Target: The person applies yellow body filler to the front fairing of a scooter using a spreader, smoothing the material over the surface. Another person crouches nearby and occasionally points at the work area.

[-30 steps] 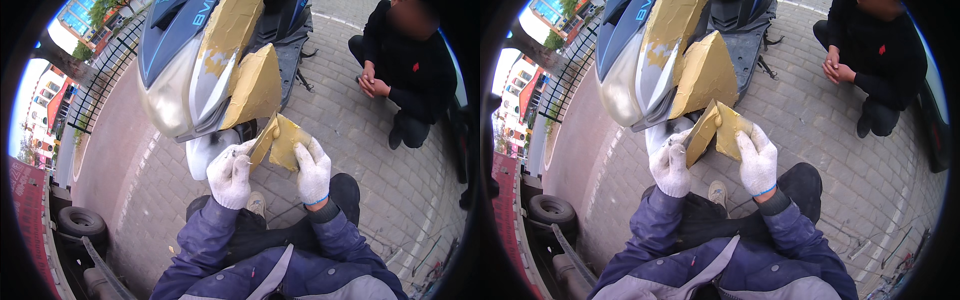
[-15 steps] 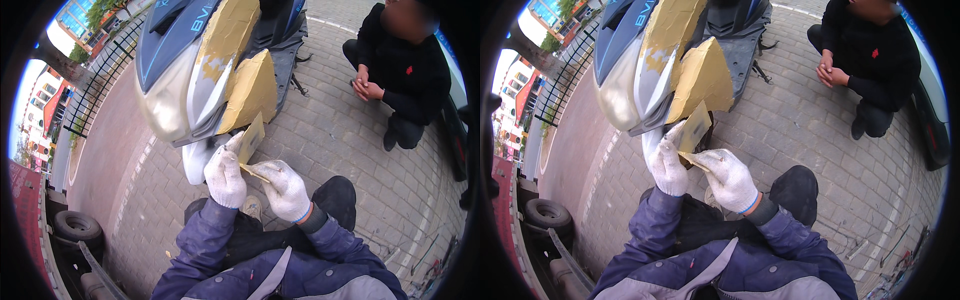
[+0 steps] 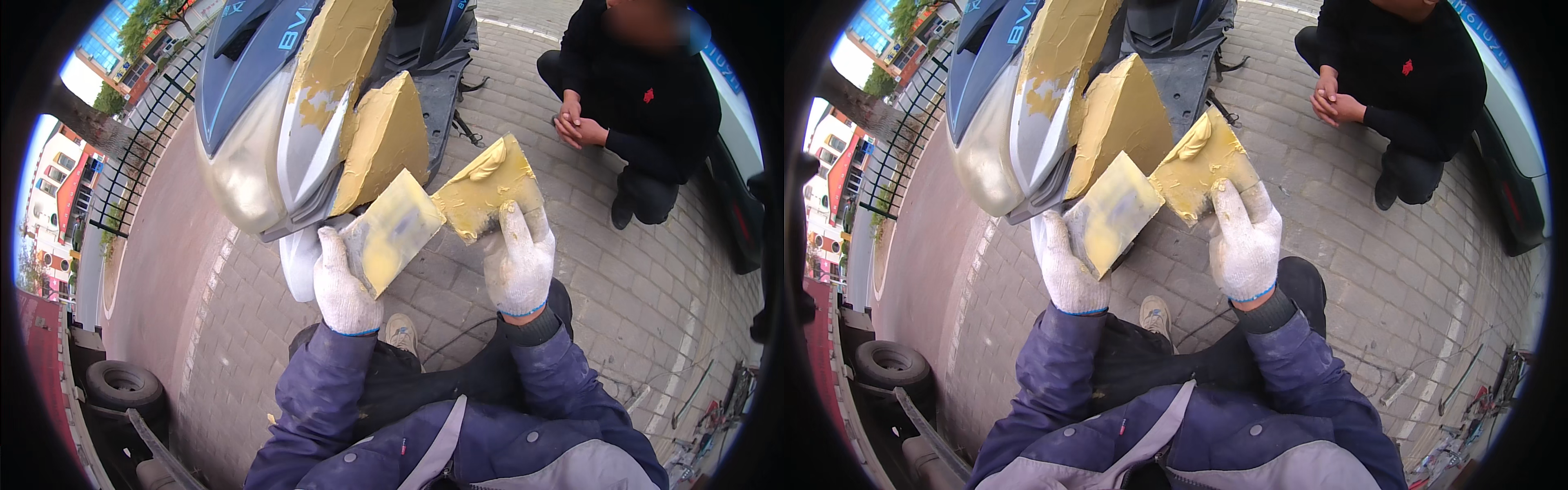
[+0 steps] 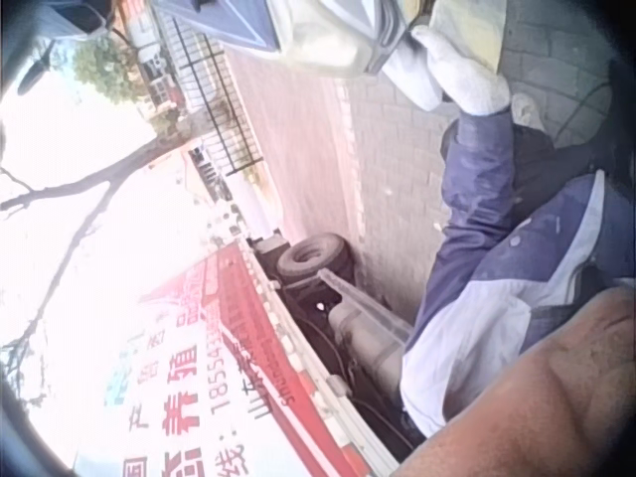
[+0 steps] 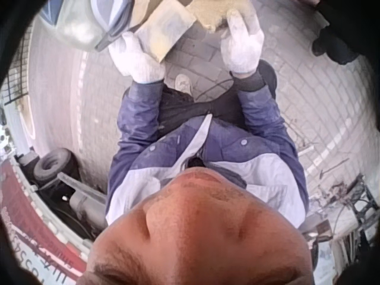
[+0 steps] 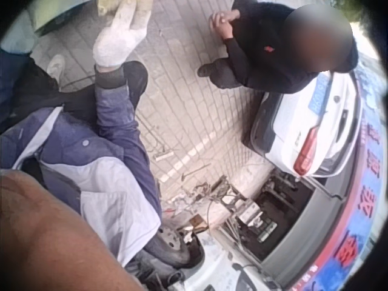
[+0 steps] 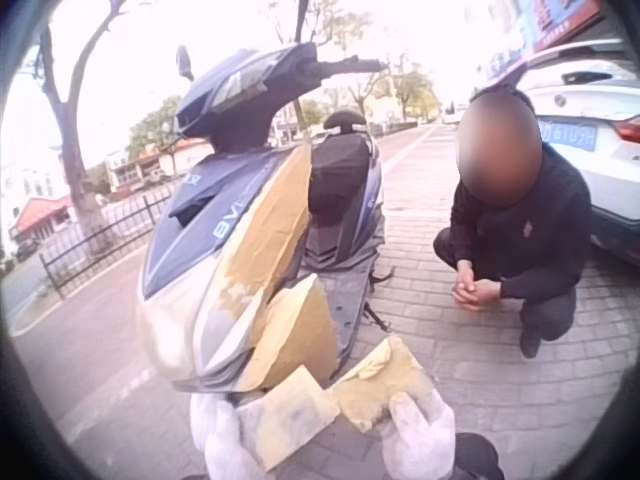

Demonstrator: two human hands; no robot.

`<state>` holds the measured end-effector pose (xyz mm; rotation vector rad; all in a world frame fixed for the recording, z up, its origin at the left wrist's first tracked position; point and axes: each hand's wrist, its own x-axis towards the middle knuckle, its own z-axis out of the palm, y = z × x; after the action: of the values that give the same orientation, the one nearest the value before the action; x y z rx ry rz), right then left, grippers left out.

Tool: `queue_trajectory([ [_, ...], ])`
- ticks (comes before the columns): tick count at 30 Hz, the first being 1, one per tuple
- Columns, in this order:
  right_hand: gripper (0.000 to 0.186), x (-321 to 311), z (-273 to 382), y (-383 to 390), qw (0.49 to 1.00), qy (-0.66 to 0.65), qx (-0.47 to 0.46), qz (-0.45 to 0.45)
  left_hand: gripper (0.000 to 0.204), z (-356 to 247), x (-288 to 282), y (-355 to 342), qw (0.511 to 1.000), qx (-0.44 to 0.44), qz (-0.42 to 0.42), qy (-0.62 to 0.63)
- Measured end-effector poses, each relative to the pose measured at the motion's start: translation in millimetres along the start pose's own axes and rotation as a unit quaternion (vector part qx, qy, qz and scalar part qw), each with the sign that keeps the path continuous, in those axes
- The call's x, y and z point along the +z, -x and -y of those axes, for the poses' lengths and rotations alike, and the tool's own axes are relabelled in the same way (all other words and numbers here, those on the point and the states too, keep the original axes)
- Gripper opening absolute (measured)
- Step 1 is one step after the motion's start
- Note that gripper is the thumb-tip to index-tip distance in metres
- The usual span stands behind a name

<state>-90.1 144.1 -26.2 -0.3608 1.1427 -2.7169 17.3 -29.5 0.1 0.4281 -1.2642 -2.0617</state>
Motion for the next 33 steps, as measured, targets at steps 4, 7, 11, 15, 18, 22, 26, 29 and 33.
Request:
queue_trajectory([
  [4,0.036,12.3,2.7,0.1,0.949,0.267,-0.164,0.025,0.047,4.3,4.1,1.7,0.988,-0.113,-0.034,0.102],
  [7,0.037,13.0,-0.8,8.1,0.954,0.273,-0.114,0.051,0.049,8.9,-3.0,0.4,0.990,-0.131,-0.001,0.042],
  [11,0.039,11.9,-12.7,16.8,0.928,0.321,-0.152,0.111,0.049,18.6,-11.5,3.2,0.985,-0.160,0.009,0.068],
  [15,0.041,4.1,-14.4,15.6,0.866,0.428,-0.204,0.162,0.049,13.5,-16.9,-0.4,0.985,-0.146,-0.016,0.091],
  [18,0.042,-2.0,-11.6,14.1,0.799,0.493,-0.213,0.270,0.049,5.6,-17.1,-1.7,0.990,-0.095,0.008,0.108],
  [22,0.042,0.4,-7.4,12.1,0.926,0.348,-0.141,0.039,0.050,3.4,-12.9,3.2,0.989,-0.102,0.013,0.109],
  [26,0.039,17.9,-0.8,17.1,0.993,0.092,-0.059,-0.039,0.048,11.9,-7.4,10.9,0.983,-0.161,0.013,0.084],
  [29,0.041,30.1,0.5,26.9,0.988,0.140,-0.069,0.016,0.054,16.9,-6.7,9.7,0.986,-0.151,0.022,0.065],
  [33,0.038,26.8,-11.2,33.6,0.905,0.349,-0.205,0.132,0.056,11.6,-10.2,4.3,0.987,-0.135,0.032,0.076],
])
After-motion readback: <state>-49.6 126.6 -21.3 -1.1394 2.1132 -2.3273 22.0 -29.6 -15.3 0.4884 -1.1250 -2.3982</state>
